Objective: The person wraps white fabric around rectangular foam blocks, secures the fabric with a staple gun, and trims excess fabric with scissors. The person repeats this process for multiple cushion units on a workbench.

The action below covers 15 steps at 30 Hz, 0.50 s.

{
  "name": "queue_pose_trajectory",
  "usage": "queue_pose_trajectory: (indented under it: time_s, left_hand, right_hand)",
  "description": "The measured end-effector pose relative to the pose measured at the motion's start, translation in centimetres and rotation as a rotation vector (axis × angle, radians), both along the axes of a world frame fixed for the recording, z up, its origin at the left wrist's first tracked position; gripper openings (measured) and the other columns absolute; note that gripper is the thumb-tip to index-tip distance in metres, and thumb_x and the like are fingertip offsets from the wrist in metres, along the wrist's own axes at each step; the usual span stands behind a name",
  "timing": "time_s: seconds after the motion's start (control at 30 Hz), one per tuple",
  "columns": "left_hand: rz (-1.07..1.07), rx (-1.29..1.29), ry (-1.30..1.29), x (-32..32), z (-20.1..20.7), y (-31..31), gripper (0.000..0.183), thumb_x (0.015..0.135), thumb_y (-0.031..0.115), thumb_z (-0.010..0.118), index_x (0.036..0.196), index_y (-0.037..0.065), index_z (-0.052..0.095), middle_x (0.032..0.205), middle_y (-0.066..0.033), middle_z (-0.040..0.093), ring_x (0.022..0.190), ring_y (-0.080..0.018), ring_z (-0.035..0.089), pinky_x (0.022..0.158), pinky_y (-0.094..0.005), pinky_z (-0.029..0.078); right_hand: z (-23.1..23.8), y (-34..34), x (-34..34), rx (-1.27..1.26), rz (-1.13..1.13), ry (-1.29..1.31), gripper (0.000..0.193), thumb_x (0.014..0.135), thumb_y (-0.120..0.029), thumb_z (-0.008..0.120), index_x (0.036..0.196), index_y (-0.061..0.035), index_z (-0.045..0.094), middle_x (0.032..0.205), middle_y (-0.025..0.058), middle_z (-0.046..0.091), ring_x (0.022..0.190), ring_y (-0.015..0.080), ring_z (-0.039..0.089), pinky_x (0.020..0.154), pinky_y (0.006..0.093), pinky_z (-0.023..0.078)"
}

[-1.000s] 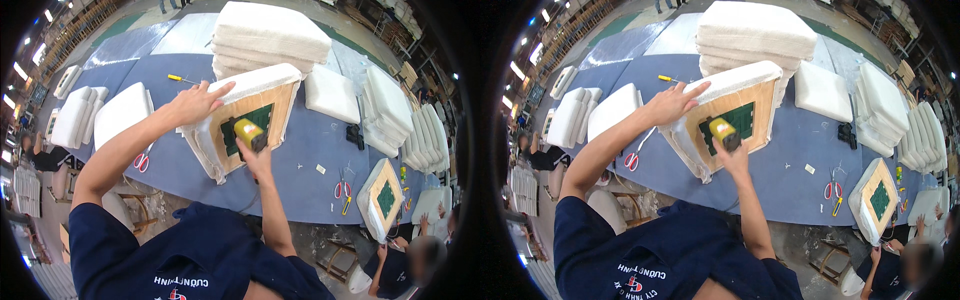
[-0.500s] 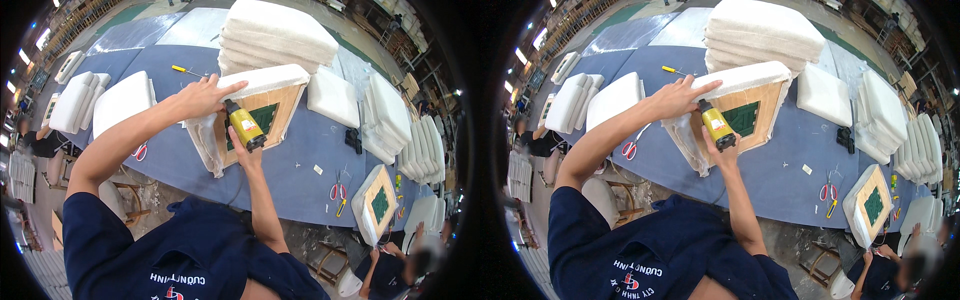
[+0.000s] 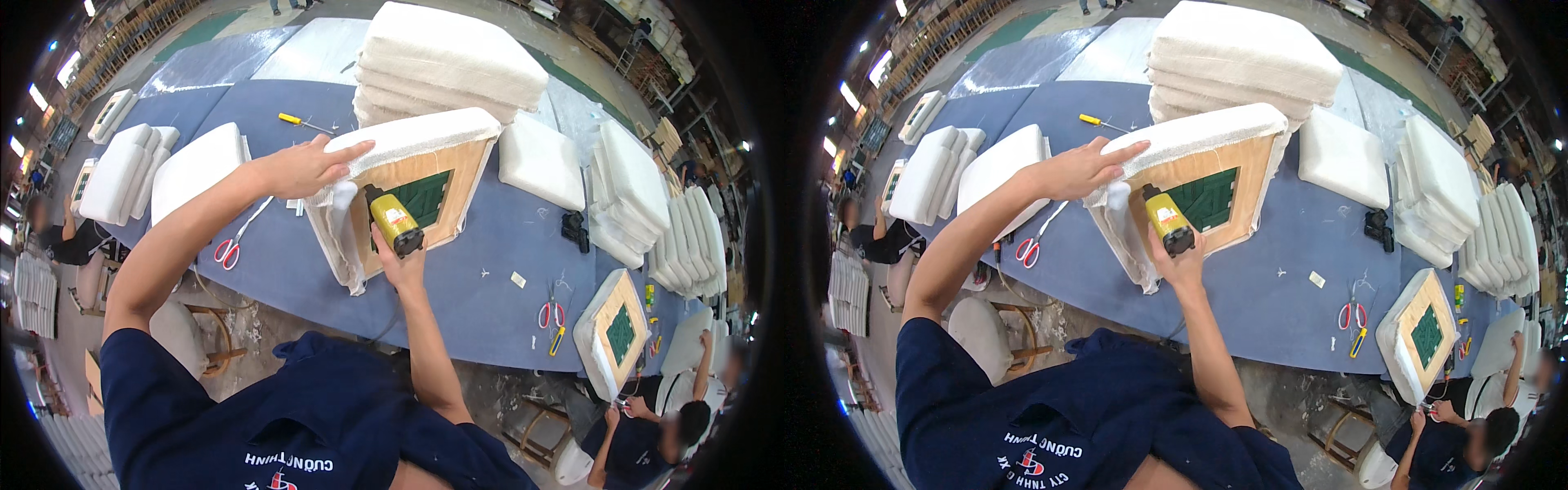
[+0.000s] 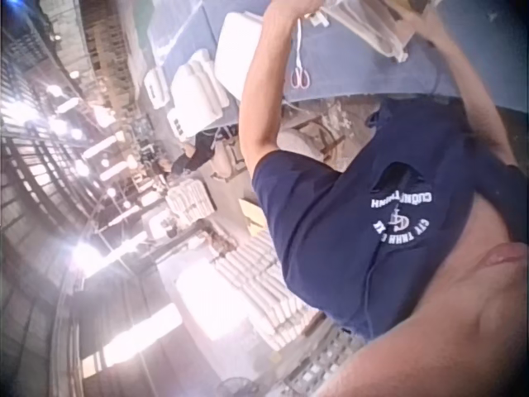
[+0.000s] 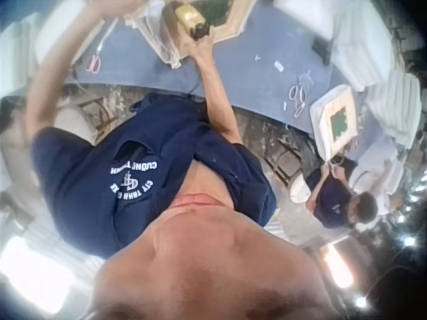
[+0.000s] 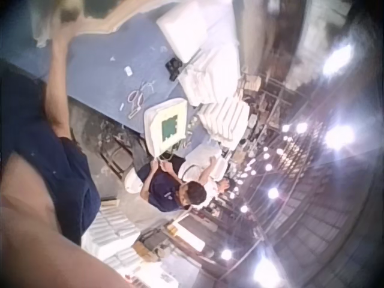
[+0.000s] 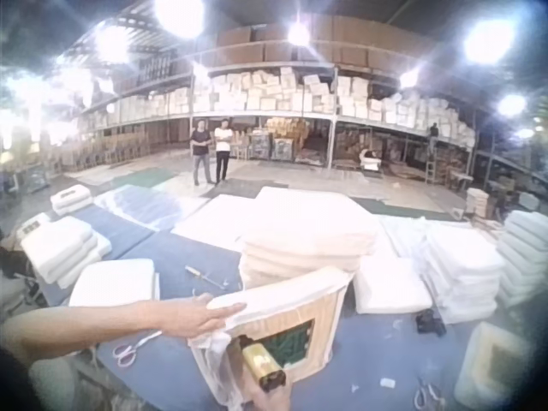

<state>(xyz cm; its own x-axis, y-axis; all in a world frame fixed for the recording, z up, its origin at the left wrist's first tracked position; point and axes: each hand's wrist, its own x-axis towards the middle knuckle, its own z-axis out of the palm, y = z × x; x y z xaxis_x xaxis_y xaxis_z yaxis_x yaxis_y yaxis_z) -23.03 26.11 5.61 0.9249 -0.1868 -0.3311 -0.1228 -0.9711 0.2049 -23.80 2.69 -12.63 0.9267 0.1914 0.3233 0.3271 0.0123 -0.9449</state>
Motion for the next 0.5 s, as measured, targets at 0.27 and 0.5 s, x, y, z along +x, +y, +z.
queue_pose_trajectory:
  time_s: [0.27, 0.5]
  left_hand:
    - [-0.041, 0.111, -0.191, -2.5, -1.6, -0.6, 0.071, 0.115, 0.027, 0.051, 0.175, 0.047, 0.018, 0.116, -0.0225, 0.056, 0.103, -0.0419, 0.068, 0.092, -0.0535, 0.060]
    - [-0.039, 0.121, -0.229, -2.7, -2.2, -0.1, 0.085, 0.108, 0.023, 0.061, 0.175, 0.047, 0.016, 0.120, -0.0228, 0.055, 0.106, -0.0429, 0.067, 0.090, -0.0535, 0.062]
  right_hand:
    - [1.8, 1.6, -1.3, 0.045, 0.064, 0.144, 0.026, 0.098, -0.023, 0.083, 0.101, 0.0030, 0.079, 0.086, 0.0112, 0.081, 0.077, 0.0203, 0.078, 0.073, 0.0361, 0.058]
    - [2.2, 2.8, -1.8, 0.038, 0.045, -0.126, 0.023, 0.094, -0.018, 0.084, 0.096, 0.0040, 0.076, 0.079, 0.0137, 0.078, 0.069, 0.0221, 0.077, 0.068, 0.0357, 0.057]
